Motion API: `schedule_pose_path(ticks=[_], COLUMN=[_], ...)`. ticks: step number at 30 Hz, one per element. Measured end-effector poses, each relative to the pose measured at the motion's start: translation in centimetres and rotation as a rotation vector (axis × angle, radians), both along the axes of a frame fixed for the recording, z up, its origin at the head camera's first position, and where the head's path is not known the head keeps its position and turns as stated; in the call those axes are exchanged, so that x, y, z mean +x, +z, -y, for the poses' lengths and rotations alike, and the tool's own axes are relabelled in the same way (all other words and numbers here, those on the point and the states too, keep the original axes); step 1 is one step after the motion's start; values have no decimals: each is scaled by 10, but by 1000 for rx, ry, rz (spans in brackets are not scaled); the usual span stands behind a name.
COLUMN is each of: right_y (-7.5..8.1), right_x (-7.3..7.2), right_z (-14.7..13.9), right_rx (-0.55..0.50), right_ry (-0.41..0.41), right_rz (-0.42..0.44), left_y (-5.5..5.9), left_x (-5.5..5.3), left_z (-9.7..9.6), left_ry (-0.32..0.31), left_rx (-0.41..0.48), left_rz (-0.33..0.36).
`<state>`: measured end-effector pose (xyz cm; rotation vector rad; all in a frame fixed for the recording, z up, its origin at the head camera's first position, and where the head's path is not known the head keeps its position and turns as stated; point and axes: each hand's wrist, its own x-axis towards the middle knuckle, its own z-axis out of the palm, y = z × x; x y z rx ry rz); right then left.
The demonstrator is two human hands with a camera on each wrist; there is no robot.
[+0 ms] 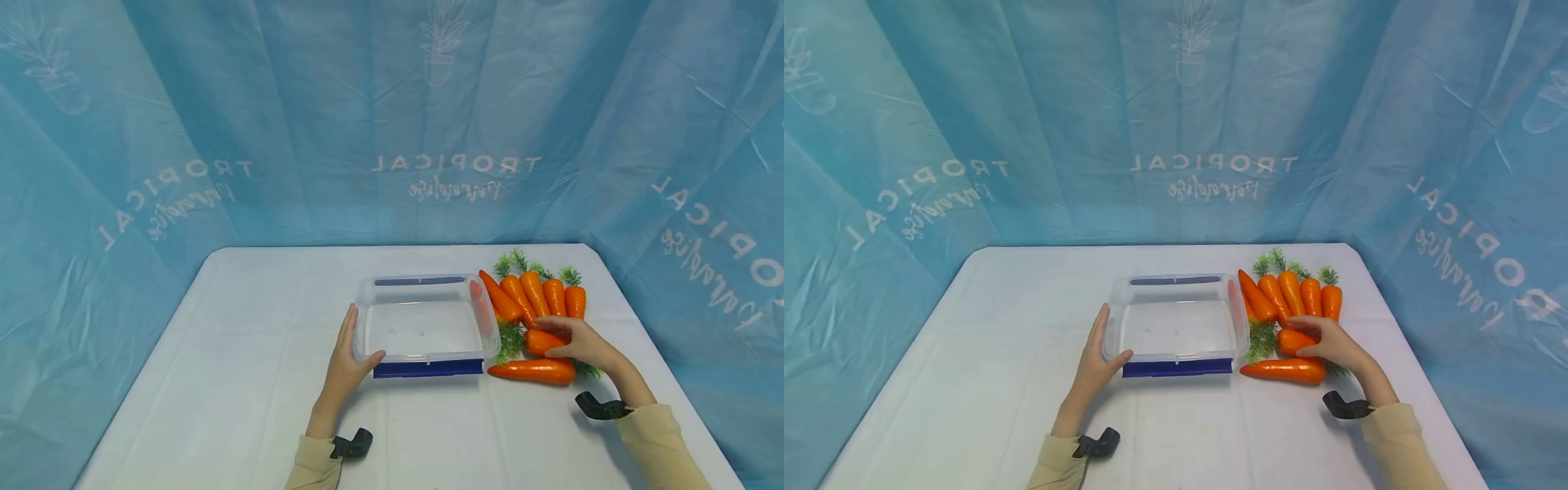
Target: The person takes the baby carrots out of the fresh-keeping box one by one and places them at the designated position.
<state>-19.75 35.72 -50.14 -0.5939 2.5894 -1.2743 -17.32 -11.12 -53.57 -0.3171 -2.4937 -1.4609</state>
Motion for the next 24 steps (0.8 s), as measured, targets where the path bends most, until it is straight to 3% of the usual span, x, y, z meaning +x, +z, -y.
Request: schedule_pose_path(ticks=[8, 15, 20, 24], right_y=[3, 21, 34, 48], right_x=[6, 15, 16, 13], right_z=[3, 3, 13, 35], right_rx=[55, 113, 211, 309], right_ry=[-24, -70, -176, -295], right_rz=[-44, -34, -88, -190], left_y=[0, 2, 9, 21], left_x=[0, -2, -4, -8], left_z=[2, 4, 9, 15], left_ry=[-5, -9, -20, 4], left_rx=[-5, -44, -96, -139], left_rz=[9, 14, -46, -92])
